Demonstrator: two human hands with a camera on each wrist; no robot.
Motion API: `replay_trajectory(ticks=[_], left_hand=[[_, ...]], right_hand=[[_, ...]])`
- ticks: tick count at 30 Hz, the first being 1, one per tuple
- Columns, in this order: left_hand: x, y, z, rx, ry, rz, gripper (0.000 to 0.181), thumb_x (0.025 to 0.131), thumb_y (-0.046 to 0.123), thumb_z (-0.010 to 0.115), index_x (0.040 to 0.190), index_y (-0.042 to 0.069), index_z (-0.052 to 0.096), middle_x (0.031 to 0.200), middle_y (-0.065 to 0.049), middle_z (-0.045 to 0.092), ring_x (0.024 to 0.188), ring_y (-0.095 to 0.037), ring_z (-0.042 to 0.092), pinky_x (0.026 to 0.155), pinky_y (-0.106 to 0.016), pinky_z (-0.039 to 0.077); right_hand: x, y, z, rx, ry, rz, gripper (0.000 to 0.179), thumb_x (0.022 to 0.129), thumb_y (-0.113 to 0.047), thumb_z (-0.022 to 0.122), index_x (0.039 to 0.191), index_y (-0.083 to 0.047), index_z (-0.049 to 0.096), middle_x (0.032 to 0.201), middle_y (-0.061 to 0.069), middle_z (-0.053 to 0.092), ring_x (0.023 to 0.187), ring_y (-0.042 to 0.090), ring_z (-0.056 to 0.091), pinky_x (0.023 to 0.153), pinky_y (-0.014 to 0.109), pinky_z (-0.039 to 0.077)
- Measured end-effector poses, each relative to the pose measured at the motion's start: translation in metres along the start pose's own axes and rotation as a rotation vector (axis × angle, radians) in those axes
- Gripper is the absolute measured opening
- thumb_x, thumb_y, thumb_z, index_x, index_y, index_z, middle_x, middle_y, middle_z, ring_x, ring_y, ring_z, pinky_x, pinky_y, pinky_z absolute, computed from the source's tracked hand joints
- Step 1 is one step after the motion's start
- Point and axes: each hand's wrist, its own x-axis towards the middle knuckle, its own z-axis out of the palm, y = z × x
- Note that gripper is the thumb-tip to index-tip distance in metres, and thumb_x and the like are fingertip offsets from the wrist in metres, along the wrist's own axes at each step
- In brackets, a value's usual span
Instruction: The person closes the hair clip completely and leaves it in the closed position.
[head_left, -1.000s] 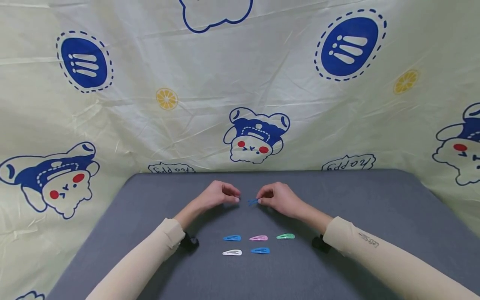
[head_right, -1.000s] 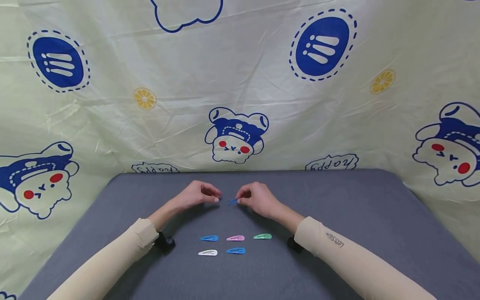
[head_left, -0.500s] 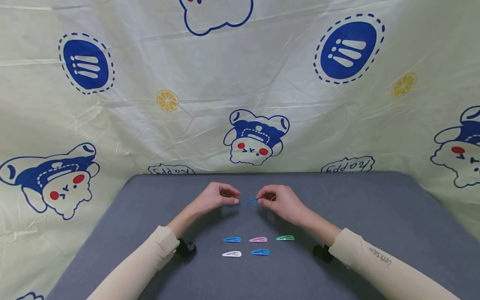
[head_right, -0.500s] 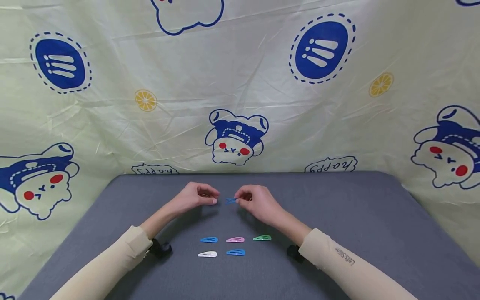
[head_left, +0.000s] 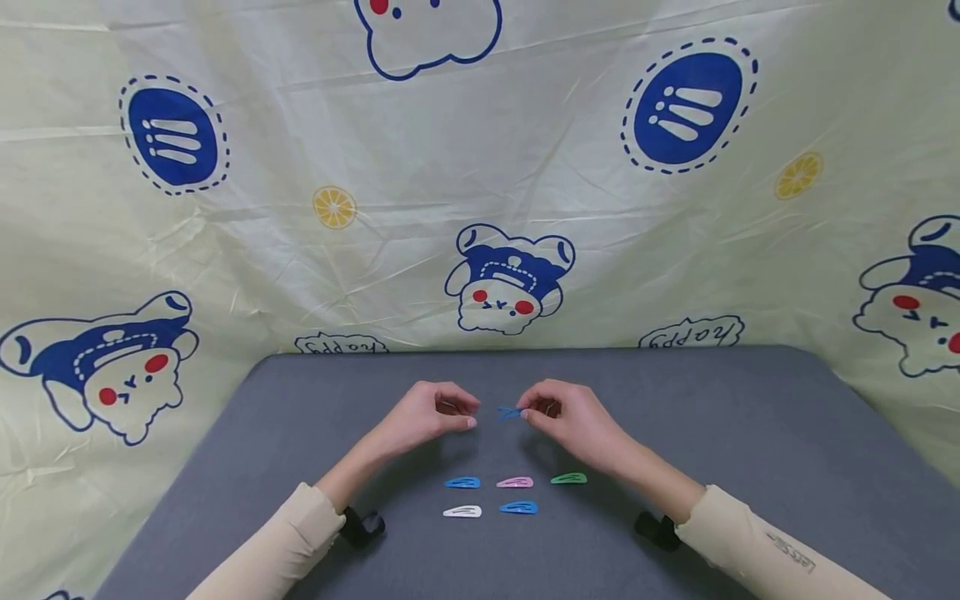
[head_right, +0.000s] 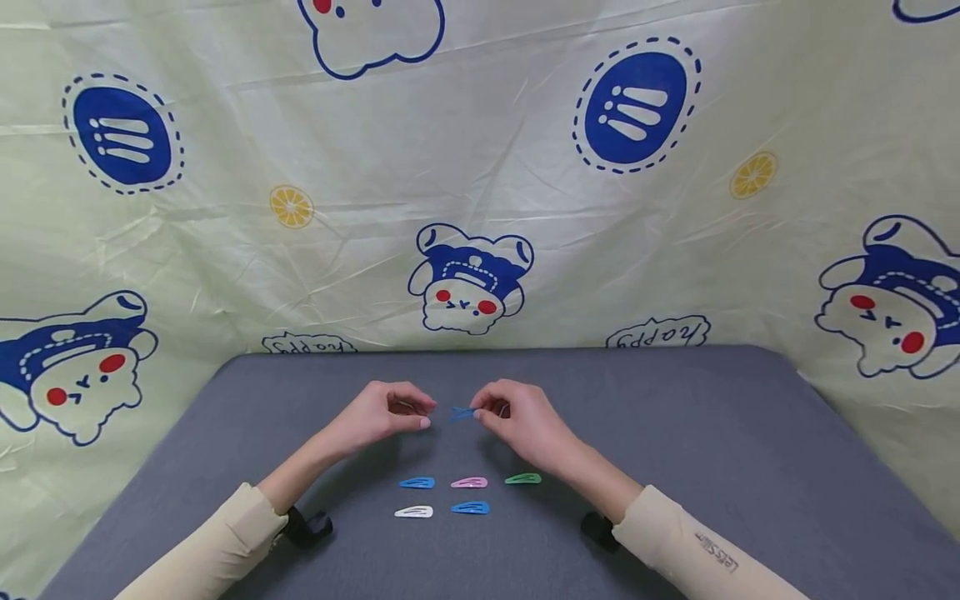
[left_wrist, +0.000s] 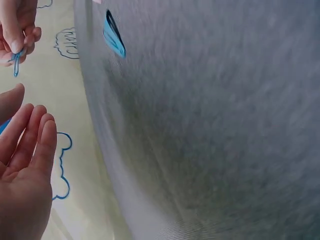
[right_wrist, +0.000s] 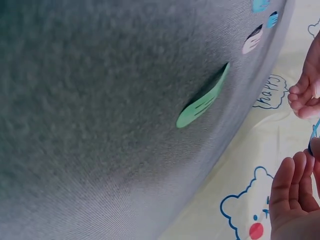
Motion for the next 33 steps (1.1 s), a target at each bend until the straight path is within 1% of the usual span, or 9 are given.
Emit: replay_trajectory(ticks=[5,8,12,17,20,24,27,28,33], left_hand=[[-0.01,0.009,0.002,-0.03,0.012,0.02,0.024,0.088,0.016,0.075,0.111,0.011,0.073,0.109,-0.011,0.069,0.093,-0.015,0.062,0.087,-0.036,0.051],[-0.016,0.015,0.004,-0.03,0.016,0.047,0.023,0.089,0.017,0.075,0.111,0.012,0.072,0.109,-0.01,0.069,0.094,-0.015,0.062,0.089,-0.039,0.051],[-0.023,0.022,0.009,-0.03,0.018,0.082,0.023,0.089,0.018,0.075,0.111,0.013,0.073,0.107,-0.004,0.069,0.095,-0.016,0.062,0.09,-0.039,0.051],[-0.031,0.031,0.014,-0.057,0.043,0.116,0.022,0.087,0.015,0.077,0.109,0.017,0.073,0.104,0.007,0.068,0.099,-0.022,0.064,0.091,-0.034,0.05],[-0.036,0.036,0.016,-0.066,0.061,0.111,0.023,0.086,0.015,0.077,0.108,0.02,0.073,0.104,0.011,0.068,0.1,-0.019,0.063,0.092,-0.033,0.05],[-0.044,0.043,0.016,-0.073,0.072,0.101,0.023,0.087,0.015,0.077,0.109,0.022,0.073,0.104,0.011,0.067,0.099,-0.013,0.061,0.094,-0.036,0.049],[-0.05,0.047,0.017,-0.068,0.079,0.094,0.024,0.087,0.017,0.077,0.109,0.024,0.073,0.105,0.012,0.067,0.1,-0.013,0.061,0.095,-0.037,0.048],[-0.051,0.049,0.017,-0.071,0.083,0.094,0.024,0.087,0.016,0.077,0.109,0.024,0.073,0.106,0.009,0.067,0.101,-0.015,0.061,0.095,-0.037,0.048],[-0.059,0.057,0.022,-0.089,0.106,0.098,0.024,0.086,0.018,0.078,0.108,0.025,0.073,0.106,0.01,0.067,0.1,-0.014,0.062,0.094,-0.035,0.048]], right_hand=[[-0.011,-0.008,-0.002,0.006,0.022,0.004,0.012,0.091,-0.012,0.072,0.097,-0.022,0.071,0.089,-0.011,0.062,0.081,0.013,0.057,0.074,0.03,0.051],[-0.019,-0.013,-0.002,0.013,0.033,-0.003,0.014,0.09,-0.011,0.073,0.098,-0.024,0.071,0.089,-0.013,0.062,0.081,0.012,0.057,0.075,0.029,0.051],[-0.027,-0.019,-0.003,0.028,0.044,-0.021,0.013,0.09,-0.012,0.073,0.097,-0.023,0.072,0.089,-0.013,0.062,0.08,0.011,0.057,0.074,0.029,0.051],[-0.035,-0.028,-0.004,0.038,0.066,-0.033,0.013,0.09,-0.014,0.074,0.097,-0.025,0.072,0.089,-0.013,0.062,0.078,0.01,0.057,0.073,0.029,0.051],[-0.039,-0.034,-0.005,0.052,0.072,-0.043,0.016,0.089,-0.014,0.075,0.096,-0.027,0.072,0.089,-0.015,0.063,0.077,0.009,0.058,0.072,0.028,0.052],[-0.044,-0.04,-0.005,0.065,0.085,-0.059,0.017,0.088,-0.014,0.075,0.095,-0.029,0.072,0.088,-0.017,0.063,0.077,0.008,0.059,0.071,0.028,0.052],[-0.048,-0.045,-0.006,0.07,0.104,-0.057,0.018,0.088,-0.013,0.076,0.095,-0.029,0.071,0.087,-0.016,0.063,0.075,0.009,0.059,0.068,0.027,0.052],[-0.05,-0.046,-0.007,0.072,0.109,-0.05,0.018,0.088,-0.013,0.076,0.095,-0.03,0.071,0.086,-0.016,0.063,0.075,0.009,0.059,0.067,0.027,0.052],[-0.06,-0.054,-0.012,0.086,0.11,-0.016,0.022,0.086,-0.011,0.077,0.095,-0.031,0.071,0.085,-0.015,0.063,0.074,0.01,0.059,0.066,0.027,0.053]])
